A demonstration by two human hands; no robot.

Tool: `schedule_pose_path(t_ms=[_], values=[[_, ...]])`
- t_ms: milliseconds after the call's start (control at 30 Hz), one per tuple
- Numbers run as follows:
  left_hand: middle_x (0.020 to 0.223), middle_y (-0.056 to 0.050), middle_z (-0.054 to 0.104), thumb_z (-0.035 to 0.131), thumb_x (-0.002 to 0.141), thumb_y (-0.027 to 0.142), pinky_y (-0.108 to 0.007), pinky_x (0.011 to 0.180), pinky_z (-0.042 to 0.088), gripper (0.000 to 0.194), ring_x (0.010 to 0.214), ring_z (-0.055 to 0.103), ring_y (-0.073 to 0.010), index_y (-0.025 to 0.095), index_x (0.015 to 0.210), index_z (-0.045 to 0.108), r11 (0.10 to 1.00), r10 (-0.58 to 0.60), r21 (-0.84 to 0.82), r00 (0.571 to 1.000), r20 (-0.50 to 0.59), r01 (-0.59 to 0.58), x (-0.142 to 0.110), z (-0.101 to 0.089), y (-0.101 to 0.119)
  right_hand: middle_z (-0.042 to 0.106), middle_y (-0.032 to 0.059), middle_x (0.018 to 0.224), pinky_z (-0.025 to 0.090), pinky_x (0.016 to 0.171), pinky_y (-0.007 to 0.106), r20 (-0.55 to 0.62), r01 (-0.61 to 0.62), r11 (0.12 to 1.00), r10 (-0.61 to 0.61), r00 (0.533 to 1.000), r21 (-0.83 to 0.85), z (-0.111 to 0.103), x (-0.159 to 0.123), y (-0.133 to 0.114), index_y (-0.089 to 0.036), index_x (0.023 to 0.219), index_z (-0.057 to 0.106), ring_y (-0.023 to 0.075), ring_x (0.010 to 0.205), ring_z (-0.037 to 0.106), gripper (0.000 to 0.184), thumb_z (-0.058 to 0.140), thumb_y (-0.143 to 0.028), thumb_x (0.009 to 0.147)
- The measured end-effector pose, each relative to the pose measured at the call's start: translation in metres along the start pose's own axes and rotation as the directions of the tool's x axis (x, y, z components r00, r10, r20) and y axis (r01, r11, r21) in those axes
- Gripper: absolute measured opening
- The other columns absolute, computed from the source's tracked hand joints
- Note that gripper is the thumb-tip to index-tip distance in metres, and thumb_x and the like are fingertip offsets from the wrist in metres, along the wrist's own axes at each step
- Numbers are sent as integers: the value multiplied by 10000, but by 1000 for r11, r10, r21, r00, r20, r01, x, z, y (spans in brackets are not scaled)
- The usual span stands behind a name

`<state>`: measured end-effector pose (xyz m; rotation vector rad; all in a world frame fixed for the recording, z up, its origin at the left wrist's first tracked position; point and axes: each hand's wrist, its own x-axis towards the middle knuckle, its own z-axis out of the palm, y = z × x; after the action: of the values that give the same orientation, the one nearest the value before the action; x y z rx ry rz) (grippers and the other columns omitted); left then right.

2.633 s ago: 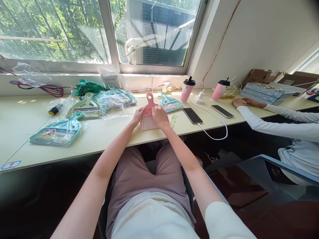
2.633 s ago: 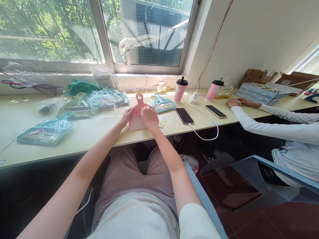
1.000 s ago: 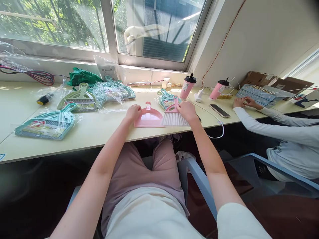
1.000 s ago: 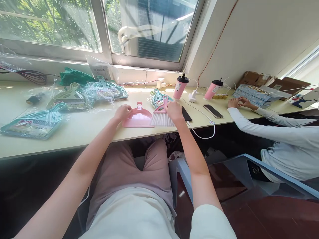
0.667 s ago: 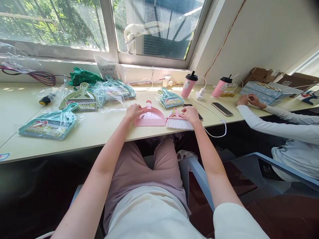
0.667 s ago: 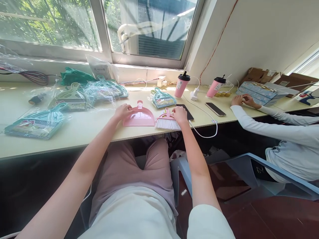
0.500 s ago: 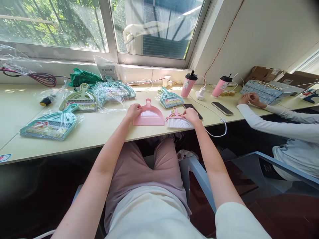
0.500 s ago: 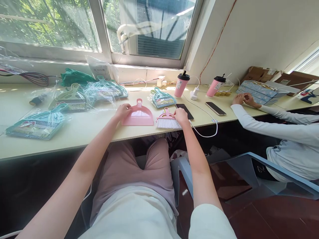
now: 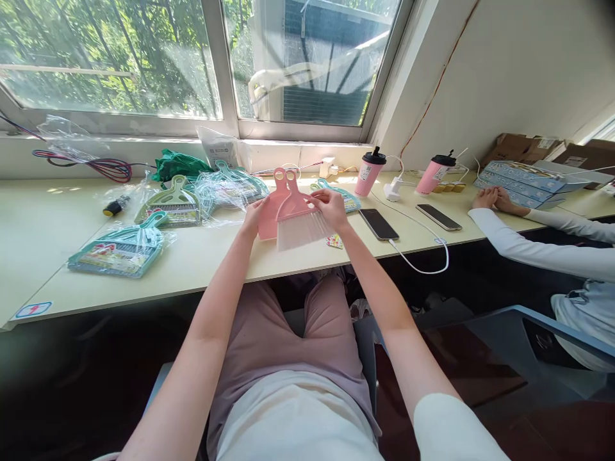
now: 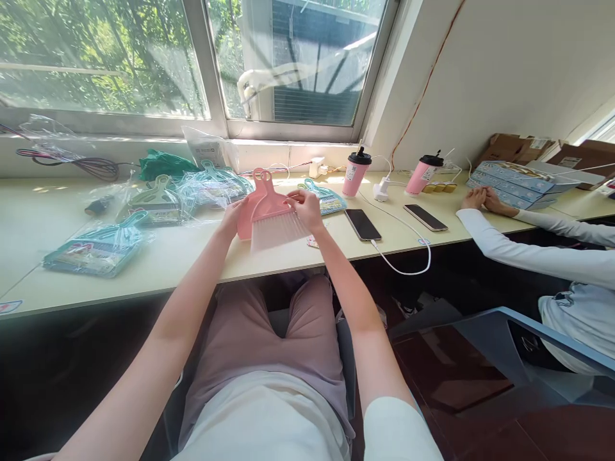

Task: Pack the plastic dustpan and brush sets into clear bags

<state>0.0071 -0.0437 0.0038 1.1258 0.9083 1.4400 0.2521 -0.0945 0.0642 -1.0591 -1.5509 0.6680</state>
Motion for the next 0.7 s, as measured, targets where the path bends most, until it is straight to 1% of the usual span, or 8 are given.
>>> schedule_pose_path(t_ms=[100, 167, 267, 333, 400, 467, 567, 700], values=[[899, -104, 801, 841, 648, 758, -362, 755, 589, 665, 890, 756, -292, 165, 943, 795, 999, 21, 27, 1000, 6, -21, -2, -1, 0, 802, 89, 956, 594, 934, 374, -149, 17, 995, -32, 988, -98, 54, 10, 6, -218, 971, 726, 251, 984, 778, 246, 704, -462, 946], [924, -102, 805, 866, 628, 730, -347, 748, 575, 654, 891, 748, -280, 166, 952, 803, 998, 40, 47, 999, 4, -40, -2, -3, 0, 799, 100, 1034, 569, 983, 381, -166, 4, 979, -38, 985, -202, 74, 8, 11, -223, 1039, 731, 256, 1036, 752, 199, 612, -377, 1001], [938, -102, 804, 915, 592, 644, -345, 766, 564, 613, 904, 732, -275, 159, 951, 807, 991, 97, 95, 995, -2, -97, -1, -4, 0, 749, 143, 1242, 497, 1102, 445, -186, -19, 923, -57, 981, -384, 85, 2, 14, -220, 1121, 727, 296, 1251, 656, 221, 538, -274, 1019], [898, -88, 793, 909, 601, 620, -349, 778, 557, 576, 893, 720, -270, 159, 930, 801, 980, 159, 126, 987, -10, -157, -1, -4, 1, 643, 164, 1450, 412, 1186, 519, -218, -24, 876, -93, 972, -481, 83, 2, 14, -224, 1233, 700, 325, 1449, 507, 272, 546, -252, 1011], [873, -66, 778, 888, 629, 616, -345, 795, 548, 551, 882, 706, -254, 164, 932, 798, 965, 218, 145, 976, 5, -217, -2, -2, 2, 561, 154, 1559, 369, 1217, 552, -177, -7, 866, -95, 980, -500, 77, 9, 14, -244, 1382, 628, 324, 1526, 426, 385, 582, -261, 1000], [854, -52, 762, 868, 655, 621, -337, 803, 537, 533, 870, 692, -240, 168, 929, 796, 951, 252, 173, 967, 39, -255, -3, 0, 3, 629, 135, 1495, 426, 1180, 504, -40, 12, 910, -32, 999, -414, 69, 19, 15, -245, 1423, 607, 306, 1453, 526, 448, 638, -310, 980], [850, -56, 755, 825, 703, 642, -333, 798, 525, 523, 872, 682, -239, 168, 920, 786, 936, 253, 234, 965, 66, -261, -5, 3, 4, 789, 91, 1204, 535, 1034, 396, 104, -50, 974, 75, 992, -223, 61, 33, 19, -214, 1189, 746, 279, 1190, 705, 361, 726, -453, 919], [898, -79, 765, 812, 698, 645, -337, 797, 516, 543, 905, 684, -259, 159, 938, 773, 940, 217, 254, 974, 66, -227, -6, 6, 5, 818, 47, 970, 567, 920, 357, 17, -159, 976, 163, 986, -152, 63, 36, 24, -222, 1020, 795, 257, 1027, 743, 394, 792, -563, 824]])
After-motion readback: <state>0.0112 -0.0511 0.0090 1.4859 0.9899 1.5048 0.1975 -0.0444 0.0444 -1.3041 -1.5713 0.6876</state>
